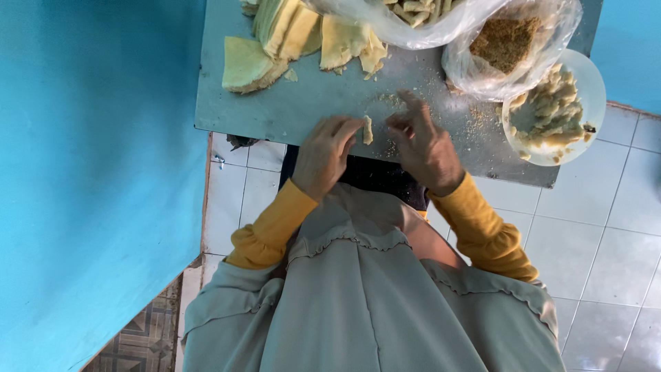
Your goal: The person picks up triangular pieces of dough from a metal work table, folds and pinches each piece by hand into a shaped form, and places the shaped pieces onto a plate. Near the end the person briefly holds a knife while continuing to shape dough pieces.
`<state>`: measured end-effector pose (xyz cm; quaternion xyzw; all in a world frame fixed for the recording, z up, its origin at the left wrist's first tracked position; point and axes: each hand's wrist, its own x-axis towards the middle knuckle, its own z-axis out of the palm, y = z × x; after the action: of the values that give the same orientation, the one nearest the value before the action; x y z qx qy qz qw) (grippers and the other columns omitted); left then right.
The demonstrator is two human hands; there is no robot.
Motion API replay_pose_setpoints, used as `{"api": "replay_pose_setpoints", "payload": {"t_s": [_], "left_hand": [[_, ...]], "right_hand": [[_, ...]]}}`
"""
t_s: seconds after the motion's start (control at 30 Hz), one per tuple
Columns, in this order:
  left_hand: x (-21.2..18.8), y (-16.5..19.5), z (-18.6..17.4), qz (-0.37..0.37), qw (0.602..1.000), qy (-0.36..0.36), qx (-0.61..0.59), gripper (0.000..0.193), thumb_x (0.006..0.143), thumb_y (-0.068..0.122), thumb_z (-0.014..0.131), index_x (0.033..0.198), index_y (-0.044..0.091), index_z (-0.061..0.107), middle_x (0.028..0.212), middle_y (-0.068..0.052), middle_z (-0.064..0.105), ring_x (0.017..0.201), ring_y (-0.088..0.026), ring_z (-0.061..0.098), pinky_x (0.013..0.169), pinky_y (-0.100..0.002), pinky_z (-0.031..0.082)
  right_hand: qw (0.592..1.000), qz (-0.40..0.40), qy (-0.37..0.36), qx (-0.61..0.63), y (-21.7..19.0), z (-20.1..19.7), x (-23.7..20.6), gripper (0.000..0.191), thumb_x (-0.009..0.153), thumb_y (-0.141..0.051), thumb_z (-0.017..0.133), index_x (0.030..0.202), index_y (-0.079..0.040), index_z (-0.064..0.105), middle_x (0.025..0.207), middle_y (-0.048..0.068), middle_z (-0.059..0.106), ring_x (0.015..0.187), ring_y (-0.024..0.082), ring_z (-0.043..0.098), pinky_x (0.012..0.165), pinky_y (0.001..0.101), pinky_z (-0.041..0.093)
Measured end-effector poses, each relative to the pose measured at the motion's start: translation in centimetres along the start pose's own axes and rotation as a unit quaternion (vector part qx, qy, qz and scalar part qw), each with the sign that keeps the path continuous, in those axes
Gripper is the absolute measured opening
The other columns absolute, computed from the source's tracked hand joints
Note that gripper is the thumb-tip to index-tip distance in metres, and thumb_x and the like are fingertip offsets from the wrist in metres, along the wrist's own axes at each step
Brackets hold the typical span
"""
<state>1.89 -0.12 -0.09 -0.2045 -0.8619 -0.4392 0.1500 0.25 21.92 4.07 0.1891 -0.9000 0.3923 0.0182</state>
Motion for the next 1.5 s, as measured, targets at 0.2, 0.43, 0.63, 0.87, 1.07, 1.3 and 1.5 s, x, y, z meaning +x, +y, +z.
{"api": "replay_pose_setpoints", "payload": {"t_s": [0.2,0.43,0.63,0.87,1.07,1.3,1.5], "left_hand": [[1.8,-0.4,1.0,0.016,1.000,0.002,0.019,0.028,0.086,0.005,0.075,0.112,0.008,0.065,0.113,-0.007,0.063,0.108,-0.030,0.061,0.093,-0.042,0.051],[0.7,-0.6,1.3,0.044,0.999,-0.002,-0.018,0.021,0.092,0.011,0.075,0.108,0.006,0.063,0.113,-0.006,0.065,0.109,-0.030,0.062,0.093,-0.042,0.050],[0.3,-1.0,2.3,0.065,0.998,-0.005,0.015,0.014,0.096,0.011,0.073,0.108,0.007,0.066,0.105,-0.005,0.066,0.103,-0.027,0.062,0.092,-0.041,0.049],[-0.3,-1.2,3.0,0.074,0.997,0.002,0.037,0.013,0.098,0.012,0.070,0.111,0.008,0.068,0.105,-0.005,0.067,0.102,-0.025,0.061,0.093,-0.040,0.047],[-0.4,-1.5,3.6,0.065,0.996,0.011,0.059,0.010,0.098,0.014,0.072,0.107,0.010,0.070,0.101,-0.003,0.067,0.101,-0.024,0.062,0.096,-0.041,0.045],[-0.2,-1.4,3.5,0.049,0.997,0.001,0.063,0.006,0.097,0.015,0.073,0.102,0.011,0.073,0.100,-0.001,0.067,0.101,-0.022,0.062,0.100,-0.042,0.041],[0.6,-0.8,2.9,0.015,0.999,-0.018,0.040,0.004,0.090,0.012,0.075,0.094,0.013,0.074,0.095,-0.002,0.066,0.097,-0.023,0.062,0.094,-0.042,0.039]], "right_hand": [[0.999,-0.018,0.018,0.020,-0.4,2.1,0.5,0.066,0.094,0.001,0.074,0.149,-0.002,0.038,0.105,0.019,0.074,0.093,0.029,0.077,0.077,0.0358,0.062],[0.996,-0.043,-0.059,0.048,0.3,0.8,2.0,0.058,0.095,0.007,0.062,0.148,-0.003,0.039,0.098,0.016,0.074,0.091,0.029,0.077,0.080,0.0365,0.060],[0.997,-0.055,-0.055,-0.011,0.2,0.8,2.1,0.059,0.095,0.006,0.063,0.148,-0.003,0.039,0.097,0.017,0.071,0.089,0.034,0.073,0.077,0.0412,0.058],[0.989,-0.097,-0.001,-0.115,0.2,1.3,2.0,0.054,0.097,0.006,0.063,0.146,0.004,0.041,0.098,0.018,0.069,0.091,0.036,0.072,0.078,0.0428,0.058],[0.972,-0.159,0.051,-0.165,-0.4,0.3,0.3,0.046,0.102,0.008,0.060,0.143,0.005,0.042,0.119,0.018,0.070,0.105,0.034,0.069,0.091,0.0414,0.059],[0.989,-0.103,0.017,-0.106,-0.2,2.2,-1.8,0.047,0.098,0.005,0.067,0.141,-0.001,0.050,0.109,0.012,0.073,0.099,0.033,0.071,0.086,0.0411,0.058],[1.000,-0.019,-0.020,0.010,1.1,1.4,-0.3,0.051,0.098,0.005,0.067,0.142,-0.002,0.043,0.102,0.015,0.074,0.096,0.032,0.076,0.078,0.0395,0.061]]}}
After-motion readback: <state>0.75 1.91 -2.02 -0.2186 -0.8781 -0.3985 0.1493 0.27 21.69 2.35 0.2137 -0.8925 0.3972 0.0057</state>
